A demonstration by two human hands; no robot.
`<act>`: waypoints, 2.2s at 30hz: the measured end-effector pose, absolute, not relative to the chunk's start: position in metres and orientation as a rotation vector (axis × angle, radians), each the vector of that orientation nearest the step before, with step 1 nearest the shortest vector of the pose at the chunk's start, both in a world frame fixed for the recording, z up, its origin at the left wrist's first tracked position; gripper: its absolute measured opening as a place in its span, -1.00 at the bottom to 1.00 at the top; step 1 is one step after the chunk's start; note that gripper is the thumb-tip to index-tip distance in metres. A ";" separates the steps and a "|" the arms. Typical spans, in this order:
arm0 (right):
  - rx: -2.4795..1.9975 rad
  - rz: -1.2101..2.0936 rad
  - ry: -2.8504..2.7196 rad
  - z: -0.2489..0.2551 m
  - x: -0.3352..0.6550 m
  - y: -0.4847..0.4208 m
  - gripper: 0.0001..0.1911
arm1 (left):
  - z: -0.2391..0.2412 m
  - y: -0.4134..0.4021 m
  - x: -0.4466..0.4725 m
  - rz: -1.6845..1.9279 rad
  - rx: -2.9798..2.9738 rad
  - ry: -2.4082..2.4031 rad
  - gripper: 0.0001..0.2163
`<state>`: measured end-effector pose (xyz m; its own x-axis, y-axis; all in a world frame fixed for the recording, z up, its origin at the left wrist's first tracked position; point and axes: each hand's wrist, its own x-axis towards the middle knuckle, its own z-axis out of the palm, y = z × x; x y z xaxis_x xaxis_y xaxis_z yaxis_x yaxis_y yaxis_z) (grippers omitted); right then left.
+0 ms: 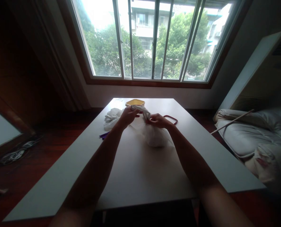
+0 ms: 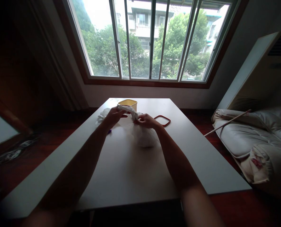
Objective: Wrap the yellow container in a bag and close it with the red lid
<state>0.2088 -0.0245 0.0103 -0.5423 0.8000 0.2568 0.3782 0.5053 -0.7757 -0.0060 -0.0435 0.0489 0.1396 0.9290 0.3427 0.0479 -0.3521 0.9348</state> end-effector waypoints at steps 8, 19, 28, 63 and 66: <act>-1.130 0.655 -2.068 0.008 0.217 -0.017 -0.74 | 0.053 -0.043 -0.011 1.577 1.760 1.165 -0.58; -1.036 0.642 -2.018 0.016 0.216 -0.025 -0.75 | 0.014 -0.043 0.006 0.997 2.847 1.045 -0.51; -0.827 0.711 -1.876 0.017 0.206 -0.026 -0.64 | 0.004 -0.035 0.009 1.078 2.647 1.167 -0.31; -1.092 0.386 -1.700 0.040 0.260 -0.020 -0.65 | -0.016 0.006 0.010 1.368 2.286 1.657 -0.52; -1.131 0.337 -1.677 0.043 0.265 -0.022 -0.65 | -0.011 0.030 0.008 1.365 2.282 1.771 -0.53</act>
